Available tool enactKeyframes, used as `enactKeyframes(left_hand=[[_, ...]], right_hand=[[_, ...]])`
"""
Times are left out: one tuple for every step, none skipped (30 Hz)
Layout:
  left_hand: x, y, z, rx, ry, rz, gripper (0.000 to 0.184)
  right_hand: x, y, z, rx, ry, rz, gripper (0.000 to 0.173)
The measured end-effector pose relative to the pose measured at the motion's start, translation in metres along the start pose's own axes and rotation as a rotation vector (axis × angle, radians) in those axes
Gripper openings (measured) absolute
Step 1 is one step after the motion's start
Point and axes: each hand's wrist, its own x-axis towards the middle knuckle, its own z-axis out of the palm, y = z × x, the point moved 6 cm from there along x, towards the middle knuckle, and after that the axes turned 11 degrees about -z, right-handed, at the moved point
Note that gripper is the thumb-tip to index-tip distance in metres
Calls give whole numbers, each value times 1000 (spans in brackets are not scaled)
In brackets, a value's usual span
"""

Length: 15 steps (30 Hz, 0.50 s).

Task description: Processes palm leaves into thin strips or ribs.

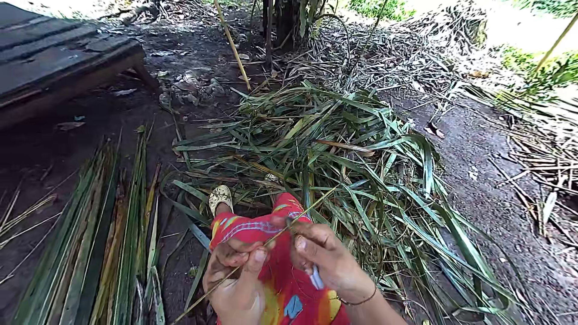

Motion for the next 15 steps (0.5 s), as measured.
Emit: enactKeyframes(left_hand=[[0,2,-2,-19,0,-17,13],[1,3,-5,-28,5,-24,13],[2,3,-8,-29,17,-23,14],[2,3,-11,-23,32,-14,14],[4,4,-13,-13,41,-4,15],[5,4,-15,-7,41,3,16],[5,4,-15,-7,38,7,16],[6,4,-14,-3,27,12,16],[5,4,-13,9,10,24,16],[5,4,-13,28,-13,41,17],[4,5,-12,53,-43,63,17],[3,6,-11,80,-75,90,17],[2,8,-11,112,-107,122,18],[1,10,-10,150,-142,162,18],[0,12,-9,184,-166,201,18]], right_hand=[[2,-7,-15,-6,62,-41,37],[5,-16,-33,3,143,-85,36],[6,-25,-52,24,235,-126,36],[7,-34,-67,43,311,-158,38],[7,-40,-77,69,362,-173,39],[7,-44,-80,90,372,-163,42],[6,-44,-76,107,340,-126,46],[6,-42,-67,140,279,-68,52],[6,-37,-57,187,207,1,56],[6,-33,-46,247,157,61,57],[7,-30,-39,295,125,100,58],[10,-29,-34,322,111,120,56],[13,-29,-33,334,109,124,52],[16,-29,-34,334,109,114,46],[18,-30,-35,317,112,94,42]])
